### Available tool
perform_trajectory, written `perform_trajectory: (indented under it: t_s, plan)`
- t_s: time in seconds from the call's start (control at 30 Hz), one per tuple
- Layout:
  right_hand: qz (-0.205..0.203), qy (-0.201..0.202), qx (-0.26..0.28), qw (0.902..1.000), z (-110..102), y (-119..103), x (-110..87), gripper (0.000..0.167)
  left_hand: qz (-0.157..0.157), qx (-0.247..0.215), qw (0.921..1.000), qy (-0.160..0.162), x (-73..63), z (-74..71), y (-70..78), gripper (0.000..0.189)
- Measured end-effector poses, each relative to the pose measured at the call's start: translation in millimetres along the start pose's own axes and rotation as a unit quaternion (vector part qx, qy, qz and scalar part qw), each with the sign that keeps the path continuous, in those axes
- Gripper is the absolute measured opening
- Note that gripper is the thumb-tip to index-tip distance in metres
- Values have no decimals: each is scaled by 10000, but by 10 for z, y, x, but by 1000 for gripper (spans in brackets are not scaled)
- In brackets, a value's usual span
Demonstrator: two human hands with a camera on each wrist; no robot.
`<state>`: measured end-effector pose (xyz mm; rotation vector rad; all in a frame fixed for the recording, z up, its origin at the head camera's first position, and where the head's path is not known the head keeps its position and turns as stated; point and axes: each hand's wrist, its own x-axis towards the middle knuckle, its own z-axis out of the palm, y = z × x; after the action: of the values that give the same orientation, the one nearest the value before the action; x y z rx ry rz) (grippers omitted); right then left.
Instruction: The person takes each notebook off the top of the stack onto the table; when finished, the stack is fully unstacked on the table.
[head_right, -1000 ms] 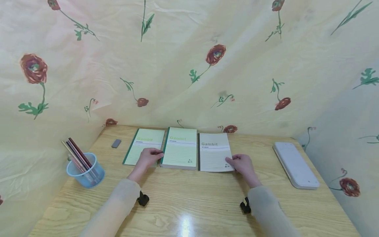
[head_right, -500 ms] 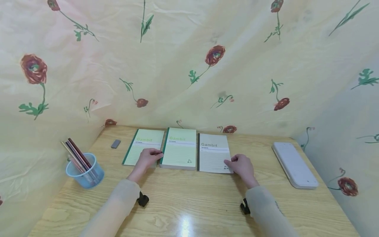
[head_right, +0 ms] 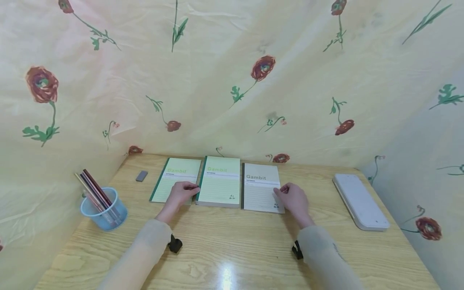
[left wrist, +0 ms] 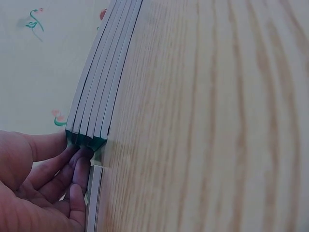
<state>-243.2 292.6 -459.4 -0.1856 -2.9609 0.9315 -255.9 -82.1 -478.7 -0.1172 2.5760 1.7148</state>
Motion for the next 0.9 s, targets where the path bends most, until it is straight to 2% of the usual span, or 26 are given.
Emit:
perform_trajectory:
  t_s: [0.17,0.33,0.47,0.67,0.9]
  plan:
    - [-258,-51,277,9993,96,-268,37,38,-22,38,10000,22,3,-7,-2,20]
    - [-488,-166,589,9969,289,-514,77,33,0,63,10000,-8,4,-11,4,21]
    - [-461,-432,812,9947,484,-667,82,33,-17,64,10000,-14,5,-9,9,21]
    - [-607,-611,719,9937,726,-817,60,37,-32,38,10000,-4,9,-3,-5,21]
    - [-716,-539,684,9936,808,-933,10,39,-46,49,10000,-21,28,7,-30,21]
